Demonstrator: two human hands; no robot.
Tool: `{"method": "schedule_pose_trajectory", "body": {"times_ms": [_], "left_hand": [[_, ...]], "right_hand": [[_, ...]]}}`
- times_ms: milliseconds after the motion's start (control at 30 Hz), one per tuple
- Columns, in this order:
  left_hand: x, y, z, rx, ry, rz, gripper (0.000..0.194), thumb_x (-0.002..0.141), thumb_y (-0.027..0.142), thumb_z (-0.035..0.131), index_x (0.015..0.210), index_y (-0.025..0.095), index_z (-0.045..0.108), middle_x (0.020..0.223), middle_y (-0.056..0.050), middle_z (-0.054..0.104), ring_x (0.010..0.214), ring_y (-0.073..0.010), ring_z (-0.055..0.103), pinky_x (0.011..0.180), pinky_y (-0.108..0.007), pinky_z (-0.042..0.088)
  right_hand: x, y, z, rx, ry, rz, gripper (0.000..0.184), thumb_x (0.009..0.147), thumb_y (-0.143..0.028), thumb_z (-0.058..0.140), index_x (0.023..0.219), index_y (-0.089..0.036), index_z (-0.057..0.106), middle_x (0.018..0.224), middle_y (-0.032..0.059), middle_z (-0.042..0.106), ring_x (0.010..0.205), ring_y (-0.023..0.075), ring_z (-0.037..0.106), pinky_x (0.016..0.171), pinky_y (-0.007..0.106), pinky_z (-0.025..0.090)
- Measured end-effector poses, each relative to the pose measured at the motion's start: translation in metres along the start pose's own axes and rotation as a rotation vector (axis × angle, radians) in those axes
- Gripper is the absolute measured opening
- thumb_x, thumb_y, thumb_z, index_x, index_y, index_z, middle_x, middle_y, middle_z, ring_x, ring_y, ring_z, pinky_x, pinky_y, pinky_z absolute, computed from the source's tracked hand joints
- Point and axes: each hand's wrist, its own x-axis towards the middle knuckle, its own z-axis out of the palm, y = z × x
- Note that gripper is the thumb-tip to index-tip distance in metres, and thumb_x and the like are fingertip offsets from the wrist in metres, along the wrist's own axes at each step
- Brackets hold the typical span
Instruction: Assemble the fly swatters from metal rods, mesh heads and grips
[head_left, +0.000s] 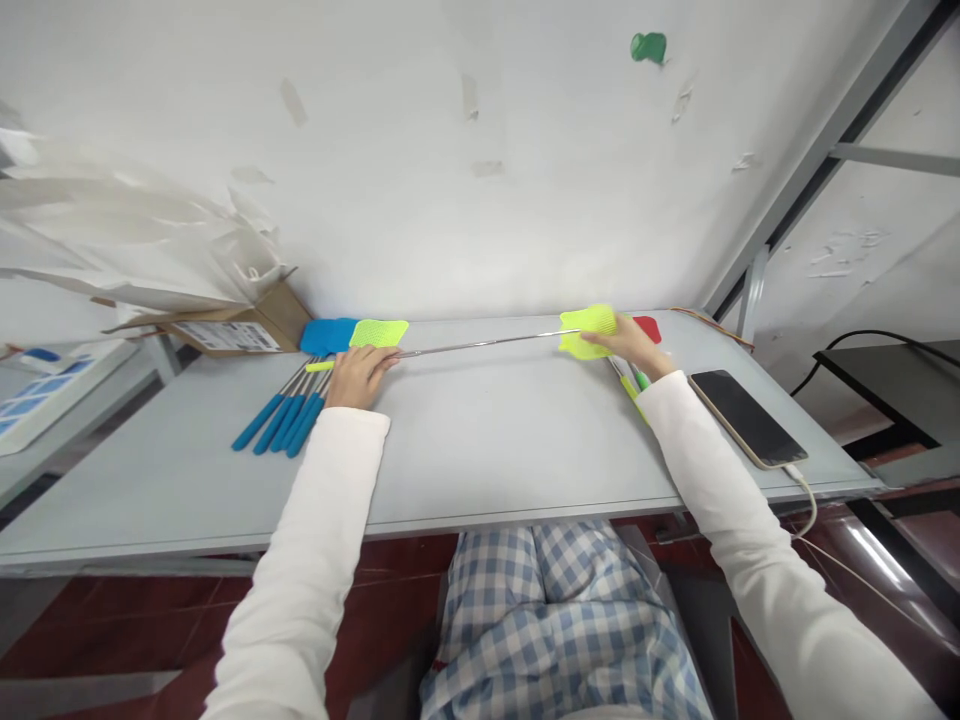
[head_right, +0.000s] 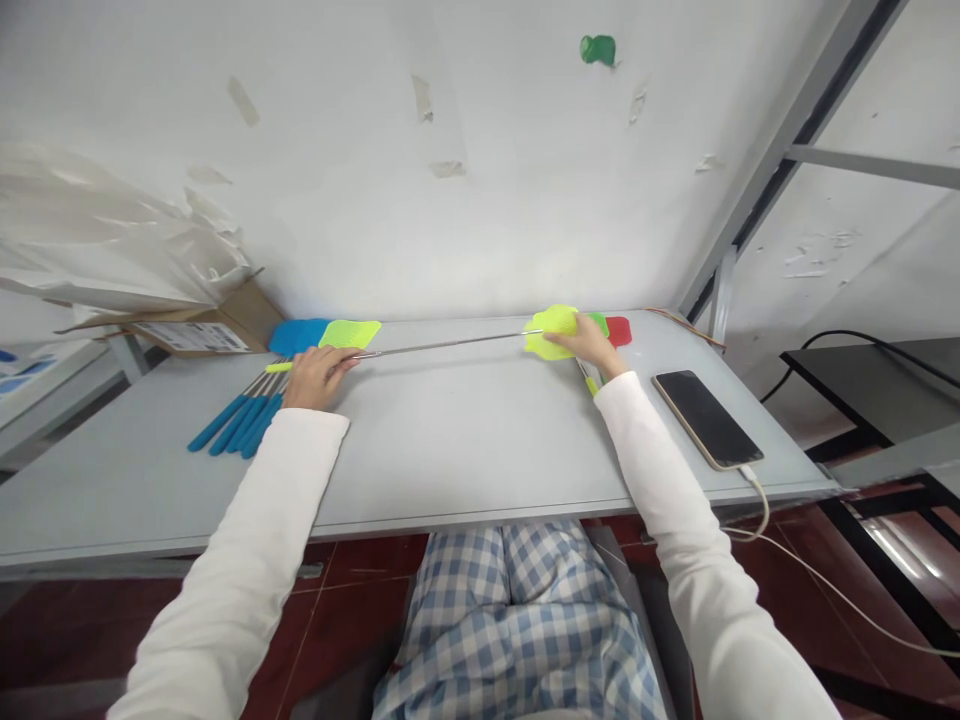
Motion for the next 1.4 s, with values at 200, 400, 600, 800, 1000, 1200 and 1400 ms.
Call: {"method": "schedule_pose_trajectory", "body": {"times_ms": [200,400,600,800,1000,1200,1400], "left_hand": [[0.000,-0.003,0.001,-0.021,0.028,-0.054,0.037,0.095,0.040,0.039,0.103,0.023,0.070,0.093,-0.012,0.070,0.092,-0.0269,0.056,0.079,-0.037,0.034],[0.000,-0.004,0.001,-0.037,0.054,-0.052,0.038,0.095,0.042,0.039,0.103,0.023,0.070,0.093,-0.012,0.069,0.091,-0.0271,0.055,0.079,-0.038,0.034],[0.000,-0.003,0.001,-0.046,0.035,-0.059,0.037,0.095,0.042,0.039,0.103,0.023,0.070,0.093,-0.012,0.069,0.093,-0.0272,0.056,0.081,-0.038,0.034],[0.000,0.001,-0.001,-0.068,0.029,-0.052,0.037,0.095,0.041,0.039,0.103,0.022,0.070,0.094,-0.012,0.070,0.093,-0.0272,0.056,0.083,-0.038,0.035],[0.000,-0.002,0.001,-0.071,0.031,-0.024,0.037,0.096,0.042,0.039,0.101,0.023,0.071,0.090,-0.011,0.069,0.091,-0.0259,0.057,0.083,-0.036,0.036],[0.001,-0.007,0.006,-0.097,0.075,0.042,0.041,0.096,0.046,0.039,0.098,0.022,0.071,0.084,-0.010,0.067,0.086,-0.0251,0.056,0.079,-0.036,0.037],[0.000,-0.008,0.005,-0.091,0.111,0.045,0.041,0.096,0.047,0.039,0.097,0.022,0.072,0.083,-0.010,0.067,0.085,-0.0249,0.056,0.076,-0.036,0.036]], "right_hand": [[-0.003,0.013,-0.022,0.446,0.285,-0.033,0.046,0.063,-0.046,0.082,0.096,-0.017,0.068,0.099,0.0054,0.074,0.090,0.0181,0.068,0.087,0.036,0.054],[-0.007,0.007,-0.029,0.505,0.201,-0.001,0.033,0.066,-0.037,0.083,0.091,-0.017,0.071,0.095,0.0050,0.075,0.084,0.0189,0.069,0.087,0.038,0.056],[-0.008,0.009,-0.028,0.469,0.171,0.017,0.022,0.071,-0.035,0.081,0.085,-0.021,0.071,0.093,0.0033,0.076,0.083,0.0207,0.070,0.092,0.044,0.055],[-0.007,0.011,-0.029,0.490,0.134,0.018,0.029,0.070,-0.038,0.081,0.090,-0.020,0.071,0.095,0.0044,0.076,0.086,0.0206,0.071,0.092,0.042,0.055],[-0.008,0.011,-0.031,0.569,0.041,0.036,0.038,0.066,-0.043,0.084,0.092,-0.019,0.071,0.097,0.0057,0.076,0.087,0.0229,0.071,0.087,0.042,0.057],[-0.009,0.012,-0.036,0.559,-0.059,0.116,0.042,0.059,-0.047,0.087,0.089,-0.022,0.072,0.101,0.0068,0.076,0.097,0.0280,0.070,0.084,0.039,0.059],[-0.009,0.013,-0.038,0.594,-0.054,0.105,0.039,0.060,-0.045,0.086,0.088,-0.022,0.072,0.099,0.0061,0.076,0.102,0.0299,0.069,0.086,0.042,0.059]]}}
